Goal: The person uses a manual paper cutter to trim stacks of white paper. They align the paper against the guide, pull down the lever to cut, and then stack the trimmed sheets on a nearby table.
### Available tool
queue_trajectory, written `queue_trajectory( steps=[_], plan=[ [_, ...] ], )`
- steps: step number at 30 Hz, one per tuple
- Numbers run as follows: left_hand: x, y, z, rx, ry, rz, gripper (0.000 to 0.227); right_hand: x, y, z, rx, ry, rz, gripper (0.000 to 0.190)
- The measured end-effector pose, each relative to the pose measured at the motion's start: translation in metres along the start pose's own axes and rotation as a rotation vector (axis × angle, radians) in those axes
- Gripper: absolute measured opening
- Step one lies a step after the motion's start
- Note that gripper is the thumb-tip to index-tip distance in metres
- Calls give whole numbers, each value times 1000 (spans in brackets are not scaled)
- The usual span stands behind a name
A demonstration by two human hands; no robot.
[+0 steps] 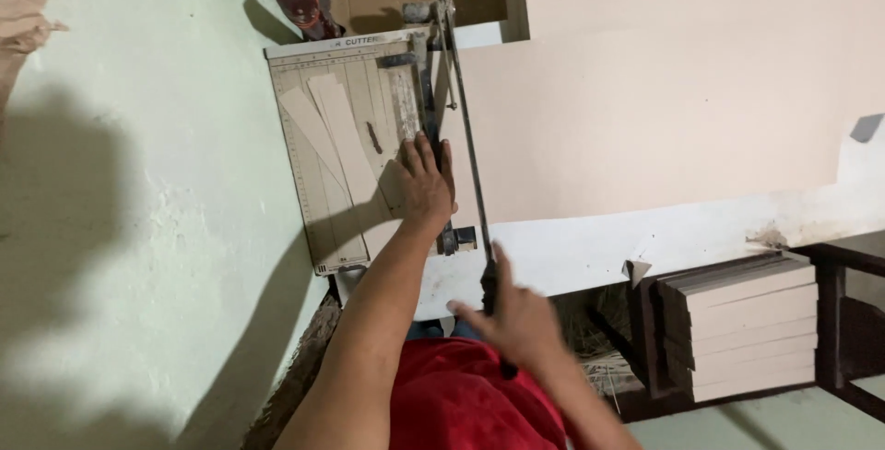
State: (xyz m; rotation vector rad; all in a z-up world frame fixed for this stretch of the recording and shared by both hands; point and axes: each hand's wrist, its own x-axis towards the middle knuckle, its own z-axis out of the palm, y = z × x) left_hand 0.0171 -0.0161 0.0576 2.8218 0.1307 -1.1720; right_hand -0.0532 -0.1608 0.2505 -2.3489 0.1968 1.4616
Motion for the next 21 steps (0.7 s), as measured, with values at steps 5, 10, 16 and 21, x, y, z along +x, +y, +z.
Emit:
queue_trajectory(
  steps=[5, 10, 16, 21],
  plan=[
    [2, -1, 4, -161, 27, 27, 115, 90, 76, 114, -108, 312, -177, 56],
    [13, 2, 23, -129, 55, 6, 120, 121, 110, 135, -108, 366, -223, 61],
    [19, 2, 32, -132, 79, 14, 125, 78, 84, 109, -93, 322, -200, 61],
    [13, -4, 32, -130, 78, 20, 121, 147, 129, 172, -200, 622, -316, 66]
  ],
)
